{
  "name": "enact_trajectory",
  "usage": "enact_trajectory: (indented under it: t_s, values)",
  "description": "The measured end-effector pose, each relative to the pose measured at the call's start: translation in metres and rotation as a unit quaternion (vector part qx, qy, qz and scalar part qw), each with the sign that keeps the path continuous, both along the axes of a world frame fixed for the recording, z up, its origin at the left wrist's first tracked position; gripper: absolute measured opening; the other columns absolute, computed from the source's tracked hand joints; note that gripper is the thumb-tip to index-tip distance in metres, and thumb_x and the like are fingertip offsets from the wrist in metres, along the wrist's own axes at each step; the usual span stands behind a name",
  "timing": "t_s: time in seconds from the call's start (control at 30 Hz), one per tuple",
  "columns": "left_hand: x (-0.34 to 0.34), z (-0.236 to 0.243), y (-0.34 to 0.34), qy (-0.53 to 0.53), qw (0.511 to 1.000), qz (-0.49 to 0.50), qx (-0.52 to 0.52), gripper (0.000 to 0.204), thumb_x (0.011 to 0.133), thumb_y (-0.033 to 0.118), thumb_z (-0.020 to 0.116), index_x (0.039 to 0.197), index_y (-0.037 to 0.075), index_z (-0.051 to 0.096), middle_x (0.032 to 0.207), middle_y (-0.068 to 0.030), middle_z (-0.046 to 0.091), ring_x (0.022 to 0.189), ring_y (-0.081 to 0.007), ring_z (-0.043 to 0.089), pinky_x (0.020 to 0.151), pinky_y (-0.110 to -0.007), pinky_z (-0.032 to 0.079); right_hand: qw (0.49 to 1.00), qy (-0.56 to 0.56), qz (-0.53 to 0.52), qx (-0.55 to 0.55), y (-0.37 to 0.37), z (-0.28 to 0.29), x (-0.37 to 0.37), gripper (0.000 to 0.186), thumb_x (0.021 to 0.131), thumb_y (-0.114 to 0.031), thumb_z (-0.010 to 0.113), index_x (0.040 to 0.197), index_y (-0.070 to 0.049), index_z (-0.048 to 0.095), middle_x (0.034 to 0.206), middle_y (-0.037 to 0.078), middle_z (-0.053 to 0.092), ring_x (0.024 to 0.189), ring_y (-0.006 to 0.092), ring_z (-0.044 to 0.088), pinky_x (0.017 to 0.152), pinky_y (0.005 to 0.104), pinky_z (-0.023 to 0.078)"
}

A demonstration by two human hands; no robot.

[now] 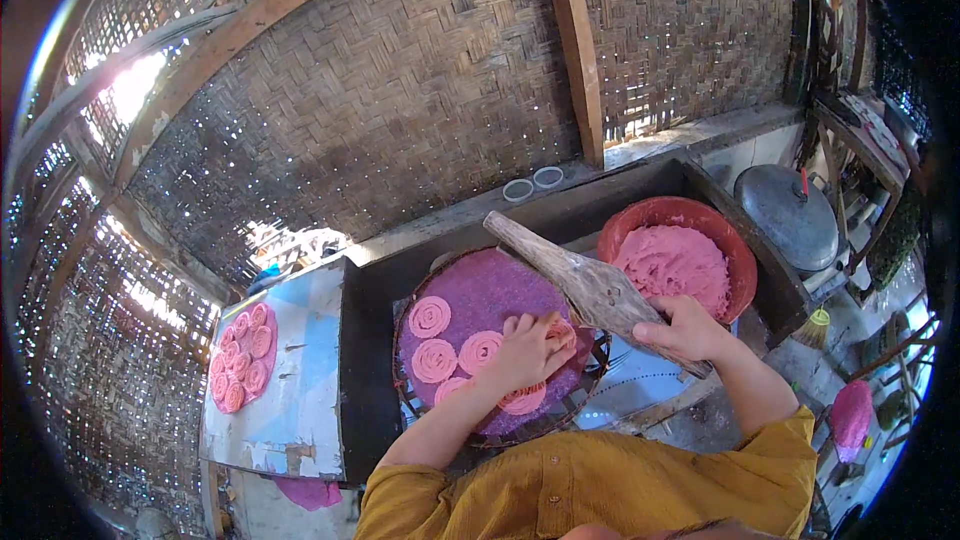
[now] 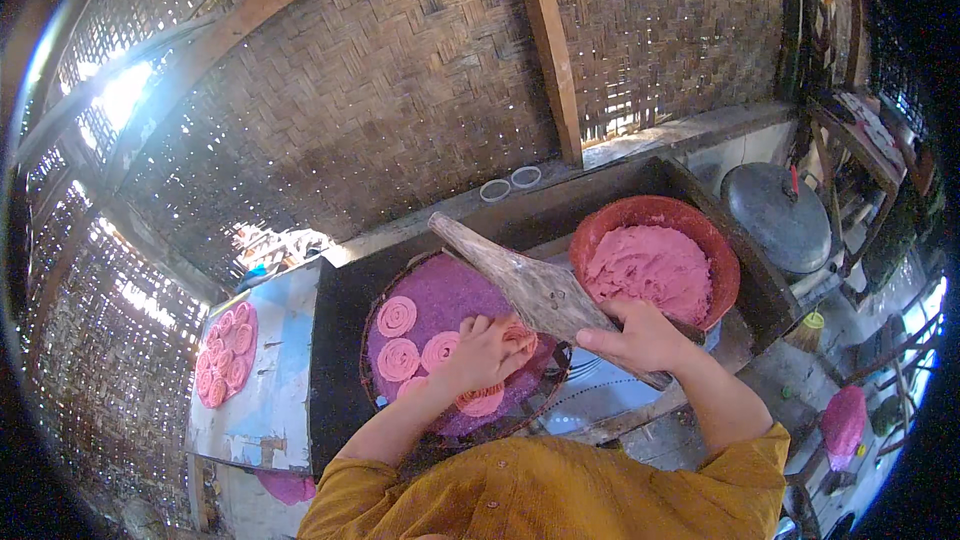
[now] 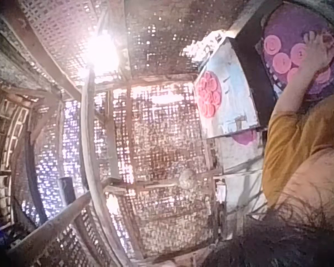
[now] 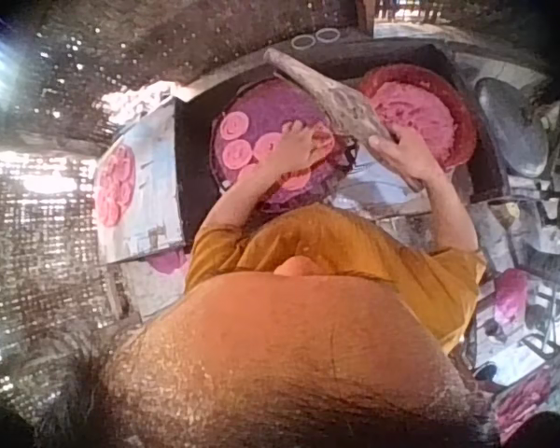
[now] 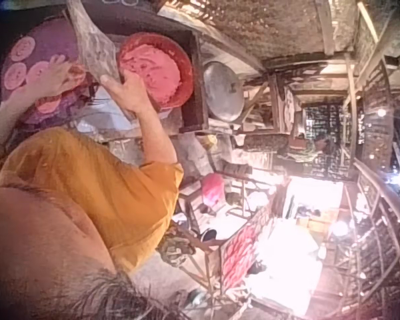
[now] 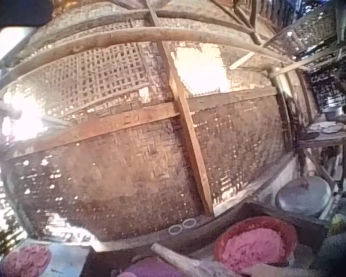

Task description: The person scoops pink dough from a red bowl and places it onto a wooden tool. They then roll and shape the dough into a spiral form and place it onto a purple tray. This process is repeated multiple times, creating several spiral-shaped dough pieces on the tray.

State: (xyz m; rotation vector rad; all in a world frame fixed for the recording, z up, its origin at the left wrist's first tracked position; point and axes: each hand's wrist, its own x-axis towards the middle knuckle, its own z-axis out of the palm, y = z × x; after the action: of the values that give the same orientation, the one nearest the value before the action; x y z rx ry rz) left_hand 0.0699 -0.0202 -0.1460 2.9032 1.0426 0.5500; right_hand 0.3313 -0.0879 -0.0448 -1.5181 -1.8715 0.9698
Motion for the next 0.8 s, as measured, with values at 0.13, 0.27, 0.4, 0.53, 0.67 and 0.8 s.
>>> enact_trajectory:
  t_s: [0.13, 0.27, 0.4, 0.53, 0.67, 0.8]
  values:
    - [0.002, 0.030, 0.001, -0.121, 0.989, 0.040, 0.074, 0.041, 0.073, 0.032, 0.059, 0.108, 0.010, 0.057, 0.114, -0.0136, 0.047, 0.103, -0.0310, 0.041, 0.085, -0.045, 0.029, 1.000, 0.013, -0.012, 0.009, -0.004, 0.007, -0.004, 0.052, 0.075, -0.045, 0.060, 0.097, 0.001, 0.059, 0.077, 0.017, 0.062, 0.073, 0.0247, 0.061, 0.068, 0.0354, 0.045]
    - [0.014, 0.078, 0.007, -0.173, 0.974, 0.032, 0.146, 0.037, 0.065, 0.028, 0.065, 0.092, 0.004, 0.057, 0.093, -0.0158, 0.056, 0.093, -0.0305, 0.052, 0.080, -0.046, 0.036, 0.992, 0.124, 0.007, -0.018, -0.002, 0.007, -0.041, 0.048, 0.080, -0.045, 0.054, 0.094, 0.000, 0.060, 0.074, 0.017, 0.061, 0.070, 0.0250, 0.061, 0.065, 0.0363, 0.045]
    - [0.024, 0.120, -0.001, -0.277, 0.947, 0.121, 0.110, 0.025, 0.066, 0.025, 0.063, 0.079, 0.006, 0.055, 0.069, -0.0122, 0.058, 0.067, -0.0300, 0.057, 0.065, -0.038, 0.043, 0.990, 0.048, 0.052, 0.124, 0.008, 0.013, -0.052, 0.048, 0.086, -0.045, 0.045, 0.096, 0.000, 0.059, 0.072, 0.019, 0.060, 0.065, 0.0308, 0.060, 0.062, 0.0383, 0.045]
    - [0.021, 0.150, -0.011, -0.174, 0.931, 0.059, 0.316, 0.012, 0.071, 0.019, 0.055, 0.071, 0.008, 0.053, 0.058, -0.0079, 0.053, 0.054, -0.0243, 0.054, 0.055, -0.034, 0.040, 0.918, 0.019, 0.041, 0.395, 0.022, 0.082, -0.065, 0.065, 0.080, -0.052, 0.049, 0.116, 0.002, 0.045, 0.092, 0.022, 0.053, 0.086, 0.0370, 0.053, 0.075, 0.0411, 0.042]
    - [0.018, 0.163, -0.035, -0.066, 0.992, 0.044, 0.102, 0.014, 0.067, 0.017, 0.058, 0.074, 0.006, 0.055, 0.063, -0.0113, 0.057, 0.060, -0.0279, 0.058, 0.058, -0.039, 0.045, 0.740, -0.177, 0.025, 0.648, -0.003, 0.127, -0.099, 0.042, 0.069, -0.018, 0.063, 0.104, 0.002, 0.050, 0.091, 0.014, 0.053, 0.084, 0.0315, 0.052, 0.073, 0.0397, 0.041]
    - [-0.012, 0.184, -0.067, 0.070, 0.989, 0.016, -0.132, 0.018, 0.065, 0.018, 0.061, 0.075, 0.004, 0.057, 0.066, -0.0141, 0.060, 0.063, -0.0309, 0.061, 0.061, -0.044, 0.048, 0.789, -0.097, 0.269, 0.544, -0.043, 0.121, -0.102, 0.048, 0.059, -0.004, 0.070, 0.099, -0.004, 0.044, 0.077, 0.008, 0.054, 0.065, 0.0196, 0.055, 0.064, 0.0336, 0.043]
